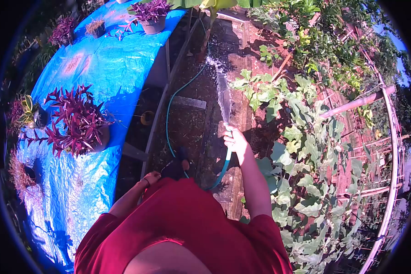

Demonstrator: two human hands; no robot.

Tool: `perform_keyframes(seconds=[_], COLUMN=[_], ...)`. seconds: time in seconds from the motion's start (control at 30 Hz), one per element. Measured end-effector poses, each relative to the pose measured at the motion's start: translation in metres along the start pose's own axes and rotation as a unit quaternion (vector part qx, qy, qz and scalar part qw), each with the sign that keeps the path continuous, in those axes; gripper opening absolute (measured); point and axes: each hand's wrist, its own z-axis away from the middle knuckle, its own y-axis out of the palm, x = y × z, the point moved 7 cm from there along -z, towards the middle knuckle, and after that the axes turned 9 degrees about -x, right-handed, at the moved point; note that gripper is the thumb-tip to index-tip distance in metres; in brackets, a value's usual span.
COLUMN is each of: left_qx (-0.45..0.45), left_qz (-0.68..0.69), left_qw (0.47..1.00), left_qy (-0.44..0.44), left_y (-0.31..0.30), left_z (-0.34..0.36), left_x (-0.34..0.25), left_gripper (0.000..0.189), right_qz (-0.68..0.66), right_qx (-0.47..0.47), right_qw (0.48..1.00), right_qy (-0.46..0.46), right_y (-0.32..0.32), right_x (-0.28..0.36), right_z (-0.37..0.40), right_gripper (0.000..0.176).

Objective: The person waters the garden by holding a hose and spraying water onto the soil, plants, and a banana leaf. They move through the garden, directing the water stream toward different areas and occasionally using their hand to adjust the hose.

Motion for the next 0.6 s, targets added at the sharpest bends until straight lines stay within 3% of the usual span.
perform_keyframes(seconds=[0.07,0.17,0.3,0.37,0.47,0.6], left_qx=[0.037,0.088,0.089,0.146,0.205,0.199], left_qz=[-0.006,-0.030,-0.063,-0.121,-0.210,-0.220], left_qw=[0.998,0.994,0.993,0.982,0.953,0.946], left_qy=[-0.052,-0.048,-0.041,0.012,0.069,0.131], left_y=[0.001,0.020,0.037,0.059,0.033,0.034], left_z=[0.002,-0.014,-0.037,-0.066,-0.074,-0.125], left_x=[0.003,0.023,0.039,0.055,-0.005,-0.018], left_gripper=[0.044,0.043,0.044,0.045,0.045,0.044], right_qz=[0.007,0.039,-0.007,0.015,0.068,0.056], right_qx=[-0.003,0.029,0.022,0.013,-0.005,-0.001], right_qw=[1.000,0.998,0.998,0.997,0.996,0.996], right_qy=[0.016,0.039,0.066,0.073,0.058,0.069], right_y=[-0.002,-0.005,-0.022,-0.026,-0.033,-0.035], right_x=[0.003,0.005,0.016,0.024,0.044,0.078], right_z=[-0.006,-0.017,-0.042,-0.054,-0.072,-0.113], right_gripper=[0.004,0.006,0.009,0.010,0.016,0.021])
